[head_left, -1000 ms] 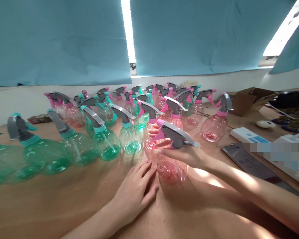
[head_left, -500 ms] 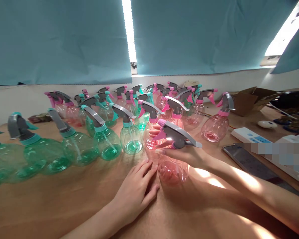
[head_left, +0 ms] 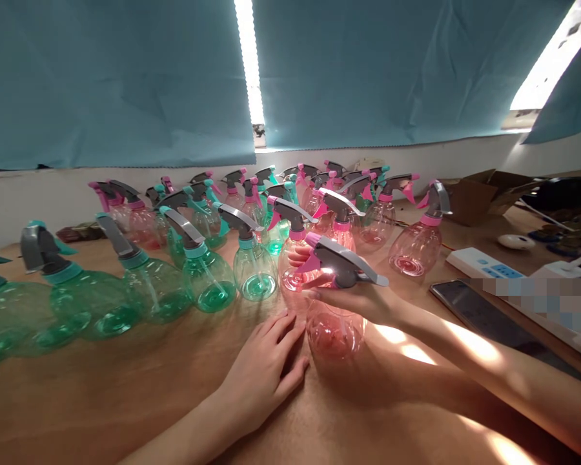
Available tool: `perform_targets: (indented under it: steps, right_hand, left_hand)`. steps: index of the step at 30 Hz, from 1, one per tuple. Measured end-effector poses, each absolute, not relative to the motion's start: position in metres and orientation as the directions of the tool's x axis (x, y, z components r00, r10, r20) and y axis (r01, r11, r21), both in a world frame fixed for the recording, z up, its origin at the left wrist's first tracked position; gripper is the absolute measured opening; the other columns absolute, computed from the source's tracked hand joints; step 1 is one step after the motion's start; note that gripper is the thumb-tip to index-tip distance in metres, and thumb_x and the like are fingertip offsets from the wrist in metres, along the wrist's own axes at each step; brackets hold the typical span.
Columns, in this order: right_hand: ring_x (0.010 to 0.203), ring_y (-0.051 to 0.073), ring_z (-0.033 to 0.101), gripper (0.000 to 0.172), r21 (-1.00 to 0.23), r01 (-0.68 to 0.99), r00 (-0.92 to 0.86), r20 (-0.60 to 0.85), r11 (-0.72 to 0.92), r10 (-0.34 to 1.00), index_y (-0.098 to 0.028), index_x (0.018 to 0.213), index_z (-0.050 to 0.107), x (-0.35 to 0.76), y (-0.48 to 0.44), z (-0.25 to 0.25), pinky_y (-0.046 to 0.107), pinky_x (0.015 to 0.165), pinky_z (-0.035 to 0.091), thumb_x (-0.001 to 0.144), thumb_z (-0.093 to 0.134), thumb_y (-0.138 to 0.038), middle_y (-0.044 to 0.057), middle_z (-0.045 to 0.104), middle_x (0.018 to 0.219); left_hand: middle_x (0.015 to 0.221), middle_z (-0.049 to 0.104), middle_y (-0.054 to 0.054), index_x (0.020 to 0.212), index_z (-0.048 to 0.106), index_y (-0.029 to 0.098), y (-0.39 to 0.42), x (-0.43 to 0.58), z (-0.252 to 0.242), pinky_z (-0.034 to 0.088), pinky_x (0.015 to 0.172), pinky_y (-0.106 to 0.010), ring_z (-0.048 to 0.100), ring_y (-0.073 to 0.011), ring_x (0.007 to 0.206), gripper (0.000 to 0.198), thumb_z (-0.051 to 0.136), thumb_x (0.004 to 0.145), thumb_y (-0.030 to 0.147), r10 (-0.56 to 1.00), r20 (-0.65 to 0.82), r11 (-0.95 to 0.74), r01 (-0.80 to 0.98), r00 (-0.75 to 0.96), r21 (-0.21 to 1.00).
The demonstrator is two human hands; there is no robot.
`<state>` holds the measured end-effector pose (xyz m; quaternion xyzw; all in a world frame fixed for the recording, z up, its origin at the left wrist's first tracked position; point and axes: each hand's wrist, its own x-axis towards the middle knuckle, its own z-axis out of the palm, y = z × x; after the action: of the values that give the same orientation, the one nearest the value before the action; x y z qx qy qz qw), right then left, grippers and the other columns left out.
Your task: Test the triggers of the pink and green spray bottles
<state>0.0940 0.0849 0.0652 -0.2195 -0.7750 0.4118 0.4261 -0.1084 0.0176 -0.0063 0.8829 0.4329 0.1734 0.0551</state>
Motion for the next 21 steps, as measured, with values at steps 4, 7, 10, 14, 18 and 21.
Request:
perform_targets:
  steps: [4, 7, 10, 14, 18, 21]
  right_hand:
    - [0.102, 0.021, 0.062, 0.031, -0.828, 0.002, -0.565, 0.461, 0.561, 0.684, -0.018, 0.121, 0.057, 0.097, 0.085, 0.065, 0.042, 0.086, 0.054, 0.094, 0.057, -0.033, 0.009, 0.059, 0.123]
    - [0.102, 0.021, 0.062, 0.029, -0.83, 0.017, -0.569, 0.451, 0.557, 0.688, -0.02, 0.12, 0.058, 0.099, 0.087, 0.064, 0.041, 0.086, 0.054, 0.094, 0.056, -0.033, 0.009, 0.059, 0.124]
    - [0.102, 0.02, 0.062, 0.029, -0.83, 0.031, -0.557, 0.448, 0.557, 0.699, -0.02, 0.12, 0.058, 0.1, 0.089, 0.062, 0.041, 0.086, 0.054, 0.094, 0.056, -0.033, 0.009, 0.059, 0.124]
    - [0.102, 0.021, 0.062, 0.03, -0.827, 0.045, -0.53, 0.455, 0.56, 0.715, -0.02, 0.12, 0.058, 0.1, 0.088, 0.058, 0.041, 0.085, 0.054, 0.094, 0.056, -0.034, 0.009, 0.059, 0.124]
    - [0.102, 0.02, 0.062, 0.028, -0.823, 0.051, -0.504, 0.468, 0.566, 0.726, -0.02, 0.119, 0.058, 0.1, 0.083, 0.054, 0.04, 0.086, 0.054, 0.094, 0.056, -0.033, 0.009, 0.059, 0.123]
    - [0.099, 0.02, 0.063, 0.028, -0.822, 0.048, -0.503, 0.47, 0.567, 0.725, -0.02, 0.12, 0.058, 0.101, 0.083, 0.054, 0.039, 0.084, 0.054, 0.094, 0.056, -0.032, 0.008, 0.06, 0.121]
  left_hand:
    - [0.14, 0.051, -0.014, 0.135, 0.051, 0.017, 0.018, -0.109, -0.007, 0.041, 0.106, -0.051, 0.043, -0.0312, 0.131, 0.042, 0.051, 0.094, 0.03, 0.782, 0.257, -0.621, 0.744, 0.568, 0.245]
    - [0.139, 0.052, -0.013, 0.134, 0.051, 0.018, 0.017, -0.109, -0.009, 0.041, 0.106, -0.051, 0.044, -0.0311, 0.13, 0.042, 0.051, 0.094, 0.03, 0.782, 0.267, -0.62, 0.742, 0.562, 0.253]
    - [0.138, 0.053, -0.014, 0.135, 0.051, 0.018, 0.017, -0.109, -0.009, 0.042, 0.105, -0.051, 0.045, -0.0313, 0.129, 0.042, 0.05, 0.095, 0.031, 0.783, 0.273, -0.619, 0.743, 0.559, 0.256]
    - [0.138, 0.053, -0.014, 0.135, 0.052, 0.017, 0.018, -0.109, -0.01, 0.042, 0.105, -0.051, 0.045, -0.0318, 0.129, 0.043, 0.05, 0.095, 0.032, 0.781, 0.276, -0.62, 0.745, 0.56, 0.245]
    - [0.139, 0.052, -0.014, 0.134, 0.053, 0.018, 0.018, -0.109, -0.008, 0.042, 0.105, -0.051, 0.046, -0.0318, 0.129, 0.042, 0.05, 0.095, 0.034, 0.781, 0.276, -0.62, 0.747, 0.56, 0.239]
    - [0.139, 0.053, -0.014, 0.133, 0.053, 0.017, 0.018, -0.109, -0.007, 0.042, 0.105, -0.051, 0.046, -0.0318, 0.129, 0.042, 0.051, 0.094, 0.033, 0.785, 0.257, -0.617, 0.75, 0.564, 0.239]
